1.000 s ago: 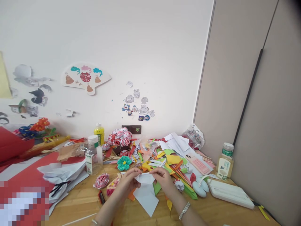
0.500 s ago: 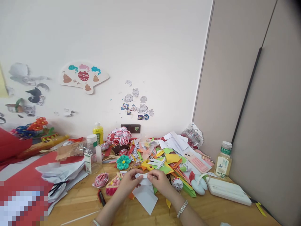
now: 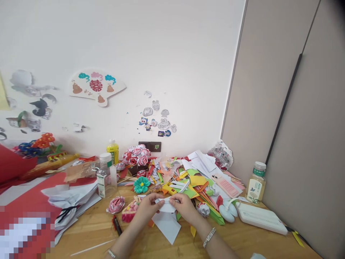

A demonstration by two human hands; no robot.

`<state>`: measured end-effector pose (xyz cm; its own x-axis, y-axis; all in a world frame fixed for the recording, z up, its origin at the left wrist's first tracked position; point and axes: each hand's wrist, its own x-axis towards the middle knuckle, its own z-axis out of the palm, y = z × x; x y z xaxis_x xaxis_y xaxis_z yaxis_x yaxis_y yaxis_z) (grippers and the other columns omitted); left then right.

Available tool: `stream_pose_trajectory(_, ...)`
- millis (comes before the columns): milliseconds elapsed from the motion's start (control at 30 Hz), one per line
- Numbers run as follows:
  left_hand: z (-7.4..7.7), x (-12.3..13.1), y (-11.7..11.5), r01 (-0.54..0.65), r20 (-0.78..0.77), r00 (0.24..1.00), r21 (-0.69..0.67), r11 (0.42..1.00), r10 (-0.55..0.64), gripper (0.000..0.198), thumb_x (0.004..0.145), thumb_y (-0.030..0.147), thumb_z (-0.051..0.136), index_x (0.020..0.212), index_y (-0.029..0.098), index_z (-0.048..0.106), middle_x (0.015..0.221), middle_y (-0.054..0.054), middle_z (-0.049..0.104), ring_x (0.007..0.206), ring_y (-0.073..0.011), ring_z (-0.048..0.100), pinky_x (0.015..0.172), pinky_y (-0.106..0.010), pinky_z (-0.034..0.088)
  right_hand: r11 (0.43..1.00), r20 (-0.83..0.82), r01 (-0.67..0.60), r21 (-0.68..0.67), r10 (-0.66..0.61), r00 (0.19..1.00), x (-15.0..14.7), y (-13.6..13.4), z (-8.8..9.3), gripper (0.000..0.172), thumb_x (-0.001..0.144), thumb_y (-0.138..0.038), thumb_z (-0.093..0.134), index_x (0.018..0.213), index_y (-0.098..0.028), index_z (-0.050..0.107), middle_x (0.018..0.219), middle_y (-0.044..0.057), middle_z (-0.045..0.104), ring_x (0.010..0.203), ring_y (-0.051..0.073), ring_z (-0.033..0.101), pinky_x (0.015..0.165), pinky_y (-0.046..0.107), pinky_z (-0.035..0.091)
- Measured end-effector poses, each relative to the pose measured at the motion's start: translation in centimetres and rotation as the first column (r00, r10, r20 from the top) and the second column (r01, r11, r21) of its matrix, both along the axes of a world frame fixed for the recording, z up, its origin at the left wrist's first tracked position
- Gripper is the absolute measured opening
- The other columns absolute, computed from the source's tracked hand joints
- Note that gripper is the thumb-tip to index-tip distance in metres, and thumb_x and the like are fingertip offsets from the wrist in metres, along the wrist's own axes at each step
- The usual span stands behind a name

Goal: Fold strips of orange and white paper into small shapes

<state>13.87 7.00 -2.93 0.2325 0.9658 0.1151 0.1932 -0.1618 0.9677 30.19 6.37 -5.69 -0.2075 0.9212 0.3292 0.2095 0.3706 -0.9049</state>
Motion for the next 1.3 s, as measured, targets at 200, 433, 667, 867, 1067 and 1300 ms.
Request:
stream_pose_trajectory(200, -0.1, -0.2, 0.1, -0.009, 0.031, 0.999, -0.047, 0.999, 0.01, 0.035, 0.051, 0.041, 0.064, 0.07, 0.011, 0.06, 0.053, 0.0, 0.059, 0.049, -0.0132, 0.053, 0.048, -0.024, 0.042, 0.998, -0.039, -0.042, -0.048, 0.04, 0.998, 0.0, -0.2, 0.2, 0.026, 0.073, -0.038, 0.05, 0.073, -0.014, 0.06, 0.06, -0.001, 0.052, 0.051, 0.009, 0.046, 0.045, 0.018, 0.035)
stream_pose_trajectory(433, 0.6, 0.0, -0.7, 0.041, 0.093, 0.995, -0.161, 0.986, -0.027, 0.036, 0.05, 0.043, 0.065, 0.069, 0.012, 0.059, 0.052, 0.002, 0.058, 0.047, -0.0107, 0.051, 0.048, -0.022, 0.041, 0.999, -0.041, -0.044, -0.024, 0.043, 0.998, 0.2, -0.3, 0.8, 0.026, 0.072, -0.038, 0.052, 0.066, -0.013, 0.059, 0.056, -0.002, 0.049, 0.051, 0.009, 0.043, 0.046, 0.018, 0.033)
stream_pose_trajectory(667, 0.9, 0.1, -0.8, 0.076, 0.117, 0.991, -0.128, 0.989, -0.061, 0.036, 0.051, 0.048, 0.062, 0.058, 0.013, 0.056, 0.049, 0.002, 0.057, 0.047, -0.0108, 0.051, 0.047, -0.021, 0.039, 0.989, -0.104, -0.116, -0.093, 0.107, 0.989, 0.1, -0.3, 1.0, 0.028, 0.072, -0.041, 0.05, 0.067, -0.014, 0.057, 0.055, -0.003, 0.047, 0.047, 0.008, 0.044, 0.042, 0.017, 0.035)
stream_pose_trajectory(867, 0.2, 0.0, -0.3, 0.059, -0.013, 0.998, 0.011, 0.998, -0.059, 0.029, 0.058, 0.044, 0.056, 0.058, 0.015, 0.053, 0.049, 0.003, 0.054, 0.048, -0.0126, 0.05, 0.048, -0.022, 0.038, 0.992, -0.088, -0.104, -0.065, 0.098, 0.991, 0.2, 0.0, 0.2, 0.027, 0.074, -0.04, 0.047, 0.069, -0.015, 0.056, 0.055, -0.003, 0.045, 0.046, 0.007, 0.044, 0.042, 0.017, 0.036)
stream_pose_trajectory(1067, -0.6, -0.1, -0.4, 0.119, -0.312, 0.949, 0.222, 0.968, -0.045, 0.021, 0.066, 0.029, 0.046, 0.063, 0.015, 0.061, 0.06, -0.001, 0.059, 0.059, -0.0155, 0.05, 0.053, -0.022, 0.034, 0.999, 0.132, 0.029, 0.046, -0.034, 0.991, 0.1, 0.0, -0.8, 0.023, 0.074, -0.035, 0.047, 0.066, -0.015, 0.057, 0.055, -0.003, 0.048, 0.05, 0.009, 0.044, 0.044, 0.017, 0.032)
stream_pose_trajectory(1300, -0.1, 0.1, -1.0, 0.119, -0.374, 0.927, 0.246, 0.962, -0.019, 0.019, 0.066, 0.027, 0.045, 0.059, 0.016, 0.059, 0.057, 0.0, 0.056, 0.059, -0.0155, 0.049, 0.054, -0.022, 0.033, 0.978, 0.248, 0.029, 0.205, -0.08, 0.966, -0.5, -0.6, 0.0, 0.018, 0.074, -0.028, 0.049, 0.064, -0.017, 0.059, 0.059, -0.002, 0.054, 0.057, 0.011, 0.046, 0.051, 0.019, 0.031)
